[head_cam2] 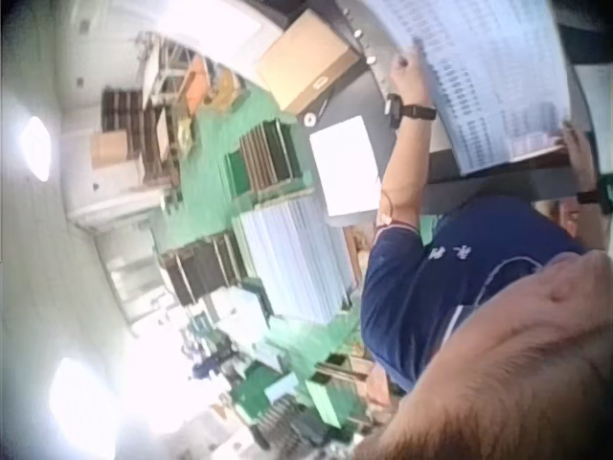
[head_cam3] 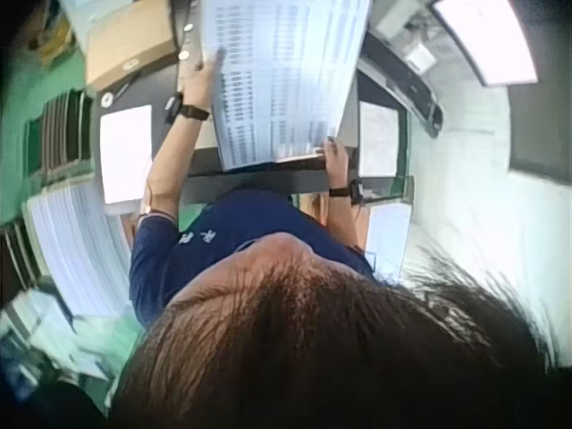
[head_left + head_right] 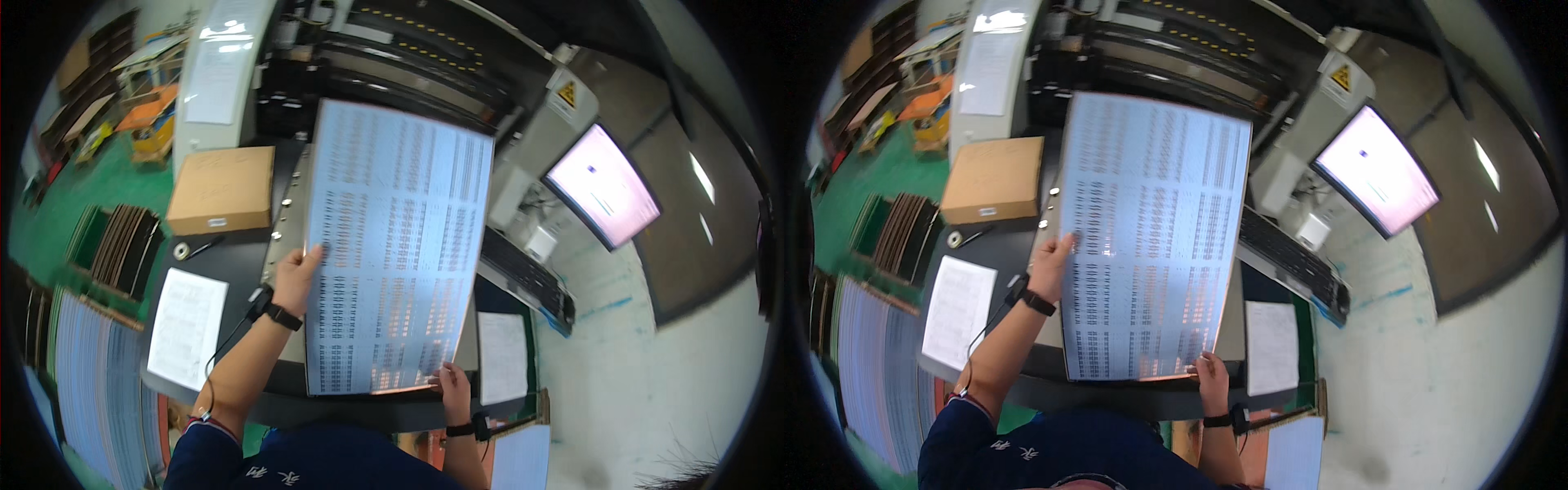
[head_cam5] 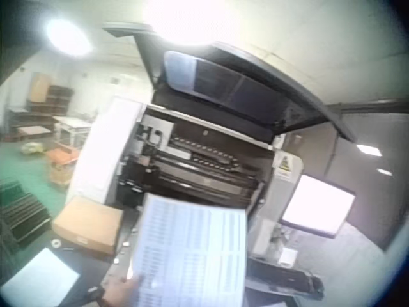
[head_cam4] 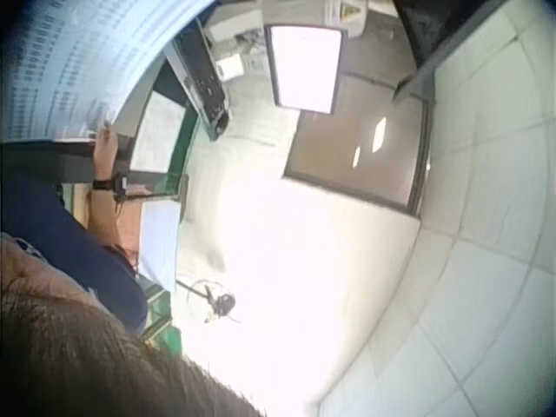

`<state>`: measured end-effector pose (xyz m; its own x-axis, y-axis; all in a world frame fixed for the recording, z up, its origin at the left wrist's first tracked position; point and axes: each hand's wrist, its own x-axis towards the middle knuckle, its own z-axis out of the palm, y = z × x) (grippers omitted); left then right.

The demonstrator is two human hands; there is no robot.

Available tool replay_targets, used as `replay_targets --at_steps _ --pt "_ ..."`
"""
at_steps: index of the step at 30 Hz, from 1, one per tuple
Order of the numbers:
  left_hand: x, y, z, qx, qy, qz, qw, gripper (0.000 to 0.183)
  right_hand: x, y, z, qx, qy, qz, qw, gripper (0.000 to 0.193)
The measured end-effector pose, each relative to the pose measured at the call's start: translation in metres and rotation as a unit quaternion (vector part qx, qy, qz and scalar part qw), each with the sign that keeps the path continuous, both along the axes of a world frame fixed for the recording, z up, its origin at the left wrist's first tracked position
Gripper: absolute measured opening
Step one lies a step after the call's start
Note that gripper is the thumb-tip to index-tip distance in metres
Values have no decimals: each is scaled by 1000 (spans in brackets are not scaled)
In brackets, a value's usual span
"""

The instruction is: Operating an industrial printing machine and oven to process circuit boards.

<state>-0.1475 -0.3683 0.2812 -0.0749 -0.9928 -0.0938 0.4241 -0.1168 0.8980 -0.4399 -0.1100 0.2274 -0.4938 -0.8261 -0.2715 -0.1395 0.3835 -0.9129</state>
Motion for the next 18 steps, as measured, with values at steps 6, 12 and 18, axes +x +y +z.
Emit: replay_targets --at_steps 6,12,18 --pt "20 -4 -71 111 -106 34 988 36 -11 -5 -54 19 184 26 982 43" --pt "29 4 -101 175 -76 57 980 37 -10 -15 -61 143 23 38 989 37" --pt "35 -8 -118 157 -125 101 974 30 4 -30 -39 45 -93 -4 995 32"
